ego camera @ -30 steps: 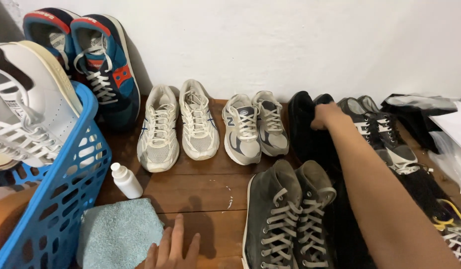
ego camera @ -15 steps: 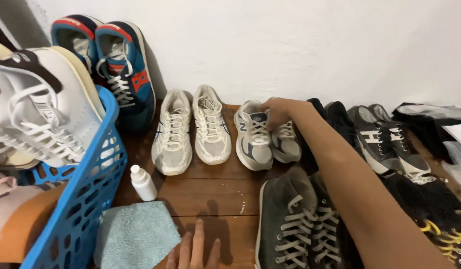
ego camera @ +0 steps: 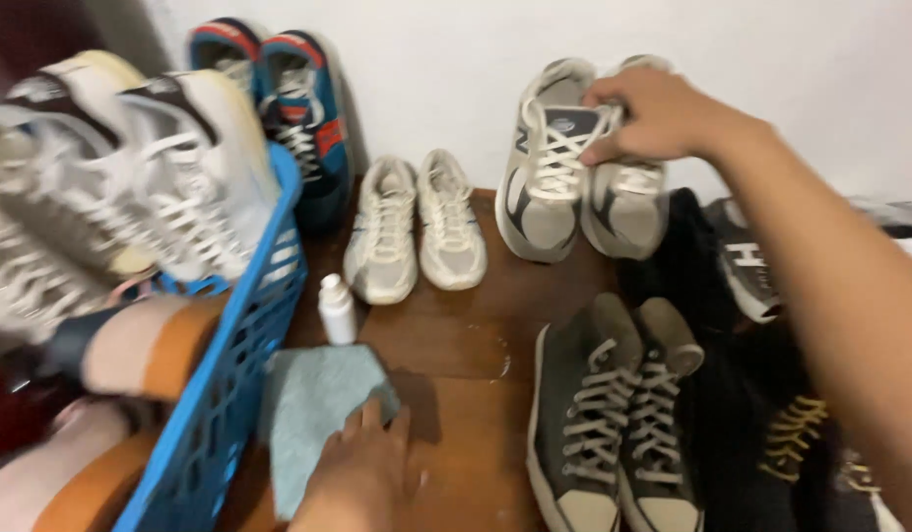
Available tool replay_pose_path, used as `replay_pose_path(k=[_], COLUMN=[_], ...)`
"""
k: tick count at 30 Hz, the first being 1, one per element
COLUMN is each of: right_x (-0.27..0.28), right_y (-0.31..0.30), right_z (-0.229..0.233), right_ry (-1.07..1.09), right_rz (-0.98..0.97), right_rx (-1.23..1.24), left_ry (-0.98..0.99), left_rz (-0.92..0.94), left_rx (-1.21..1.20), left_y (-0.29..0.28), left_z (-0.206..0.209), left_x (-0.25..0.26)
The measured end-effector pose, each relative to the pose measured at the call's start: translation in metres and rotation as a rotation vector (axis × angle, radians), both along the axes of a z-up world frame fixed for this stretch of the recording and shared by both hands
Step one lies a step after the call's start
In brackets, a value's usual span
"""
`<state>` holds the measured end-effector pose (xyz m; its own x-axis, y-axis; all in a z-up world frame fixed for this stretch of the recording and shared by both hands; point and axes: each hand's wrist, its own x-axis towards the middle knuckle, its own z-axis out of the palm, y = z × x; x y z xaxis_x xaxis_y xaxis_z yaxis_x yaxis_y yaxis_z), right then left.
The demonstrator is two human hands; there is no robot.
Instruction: Lacing a pair of grey high-top sneakers and then inspecting and organizing various other shoes on a repair bench.
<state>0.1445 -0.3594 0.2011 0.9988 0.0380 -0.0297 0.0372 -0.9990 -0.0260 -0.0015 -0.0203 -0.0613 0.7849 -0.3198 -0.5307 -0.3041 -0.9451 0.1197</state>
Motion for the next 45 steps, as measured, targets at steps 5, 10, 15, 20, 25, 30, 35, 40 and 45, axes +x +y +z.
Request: replay_pose_path(k=[5, 10, 15, 20, 25, 30, 35, 40, 45], right_x=[-0.105, -0.148, -0.160, -0.164, -0.173, -0.168, -0.164, -0.162, -0.169], right_y=[0.085, 0.129, 0.164, 0.161, 0.120, 0.097, 0.096, 0.090, 0.098], right_z=[-0.003, -0.127, -0.183, -0.183, -0.159, -0.190, -0.194, -0.203, -0.204], right_ry=[-0.077, 0.152, 0.248, 0.267, 0.008, 0.113, 0.152, 0.108, 0.081], right_rz=[0.106, -0.026, 0.019, 0.051, 0.160, 0.146, 0.158, 0.119, 0.047], right_rx=[0.083, 0.204, 0.290, 0.382, 0.731, 0.599, 0.559, 0.717, 0.770], left_ry=[-0.143, -0.351, -0.321, -0.355, -0.359, -0.202, -0.306, -0.325, -0.323], left_rz=[0.253, 0.280, 0.255, -0.031, -0.233, -0.231, -0.185, -0.014, 0.022], left_rx=[-0.130, -0.336, -0.560, -0.866, -0.725, -0.569, -0.503, -0.437, -0.412], left_y=[0.040, 0.070, 0.064, 0.039, 0.011, -0.013, -0.040, -0.058, -0.061], left_z=[0.027, 0.040, 0.048, 0.087, 0.060, 0.077, 0.067, 0.061, 0.065], left_x=[-0.001, 0.000, 0.000, -0.013, 0.009, 0.007, 0.001, 0.002, 0.001])
